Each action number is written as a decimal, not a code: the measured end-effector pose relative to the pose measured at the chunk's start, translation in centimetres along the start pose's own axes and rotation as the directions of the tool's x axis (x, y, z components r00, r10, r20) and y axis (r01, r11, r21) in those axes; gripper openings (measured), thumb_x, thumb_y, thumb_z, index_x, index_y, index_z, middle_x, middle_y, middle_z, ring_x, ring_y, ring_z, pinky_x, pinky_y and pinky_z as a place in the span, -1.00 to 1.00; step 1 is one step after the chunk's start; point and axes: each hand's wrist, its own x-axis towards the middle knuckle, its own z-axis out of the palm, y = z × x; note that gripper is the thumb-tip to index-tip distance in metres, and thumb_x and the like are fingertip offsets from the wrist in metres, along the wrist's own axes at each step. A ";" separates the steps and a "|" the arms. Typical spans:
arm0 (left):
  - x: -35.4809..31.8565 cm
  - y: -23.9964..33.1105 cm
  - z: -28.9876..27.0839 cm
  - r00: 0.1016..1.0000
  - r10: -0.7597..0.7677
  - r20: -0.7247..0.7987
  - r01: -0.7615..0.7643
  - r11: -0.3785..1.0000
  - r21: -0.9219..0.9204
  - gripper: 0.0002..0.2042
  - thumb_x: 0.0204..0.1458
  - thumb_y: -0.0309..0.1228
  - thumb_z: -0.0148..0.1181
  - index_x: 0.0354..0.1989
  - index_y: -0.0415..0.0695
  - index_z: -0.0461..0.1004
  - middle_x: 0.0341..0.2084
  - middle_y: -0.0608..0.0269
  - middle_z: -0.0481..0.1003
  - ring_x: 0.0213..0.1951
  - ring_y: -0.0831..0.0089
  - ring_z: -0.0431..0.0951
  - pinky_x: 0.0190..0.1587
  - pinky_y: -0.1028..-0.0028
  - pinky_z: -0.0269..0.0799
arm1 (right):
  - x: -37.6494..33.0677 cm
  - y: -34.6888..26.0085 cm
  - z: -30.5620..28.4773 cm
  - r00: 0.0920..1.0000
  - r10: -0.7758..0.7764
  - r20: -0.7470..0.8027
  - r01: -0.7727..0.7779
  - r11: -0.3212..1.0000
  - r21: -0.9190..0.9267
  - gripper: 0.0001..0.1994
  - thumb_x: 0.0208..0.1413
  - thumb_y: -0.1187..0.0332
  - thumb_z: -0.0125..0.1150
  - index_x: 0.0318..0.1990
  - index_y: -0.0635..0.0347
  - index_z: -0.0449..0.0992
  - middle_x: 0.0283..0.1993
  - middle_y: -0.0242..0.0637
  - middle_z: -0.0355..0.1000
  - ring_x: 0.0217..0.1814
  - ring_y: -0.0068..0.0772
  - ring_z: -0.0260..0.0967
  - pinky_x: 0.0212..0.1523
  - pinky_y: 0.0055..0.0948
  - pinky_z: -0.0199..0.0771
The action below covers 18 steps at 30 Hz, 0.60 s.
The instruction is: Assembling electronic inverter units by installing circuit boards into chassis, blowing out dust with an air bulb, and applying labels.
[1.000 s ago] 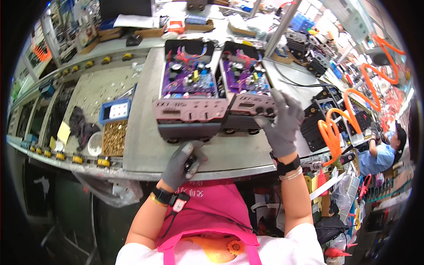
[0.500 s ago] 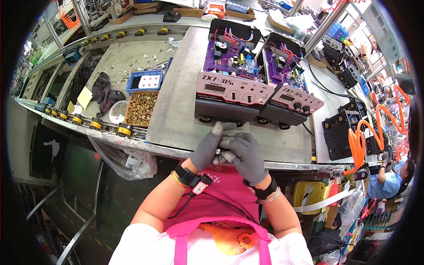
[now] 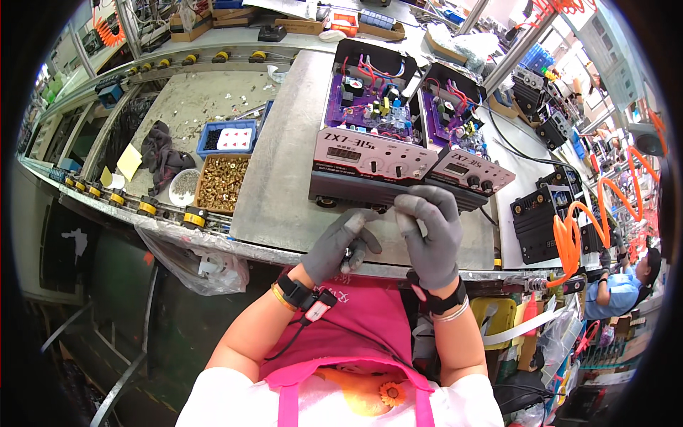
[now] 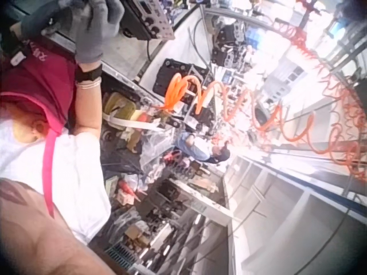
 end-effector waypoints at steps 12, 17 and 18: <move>0.0 -0.1 -0.3 0.997 -0.055 -0.058 0.043 0.980 -0.193 -0.67 0.21 -0.29 -0.08 0.09 -0.14 0.17 -0.47 0.14 0.48 -0.76 0.69 0.28 -0.77 0.70 0.16 | 3.1 0.5 1.3 0.999 -0.050 -0.014 0.045 0.972 -0.231 -0.70 -0.17 0.62 0.25 -0.19 0.17 0.54 -0.25 -0.21 0.37 -0.27 -0.19 0.43 -0.34 -0.35 0.46; 0.1 -0.2 -0.4 0.993 0.022 -0.118 -0.049 0.972 -0.231 -0.65 0.19 -0.32 -0.02 0.09 -0.18 0.18 -0.46 0.10 0.47 -0.79 0.68 0.24 -0.76 0.71 0.16 | 3.0 0.4 1.6 0.999 0.029 -0.013 -0.031 0.990 -0.135 -0.67 -0.22 0.63 0.26 -0.20 0.16 0.54 -0.24 -0.20 0.37 -0.23 -0.18 0.45 -0.29 -0.34 0.47; 0.1 -0.2 -0.4 0.993 0.023 -0.120 -0.050 0.971 -0.233 -0.65 0.19 -0.32 -0.02 0.09 -0.18 0.18 -0.46 0.10 0.47 -0.79 0.68 0.24 -0.76 0.71 0.16 | 2.9 0.6 1.7 1.000 -0.015 -0.026 0.011 0.990 -0.142 -0.67 -0.23 0.64 0.26 -0.21 0.16 0.54 -0.23 -0.20 0.37 -0.22 -0.18 0.45 -0.27 -0.33 0.48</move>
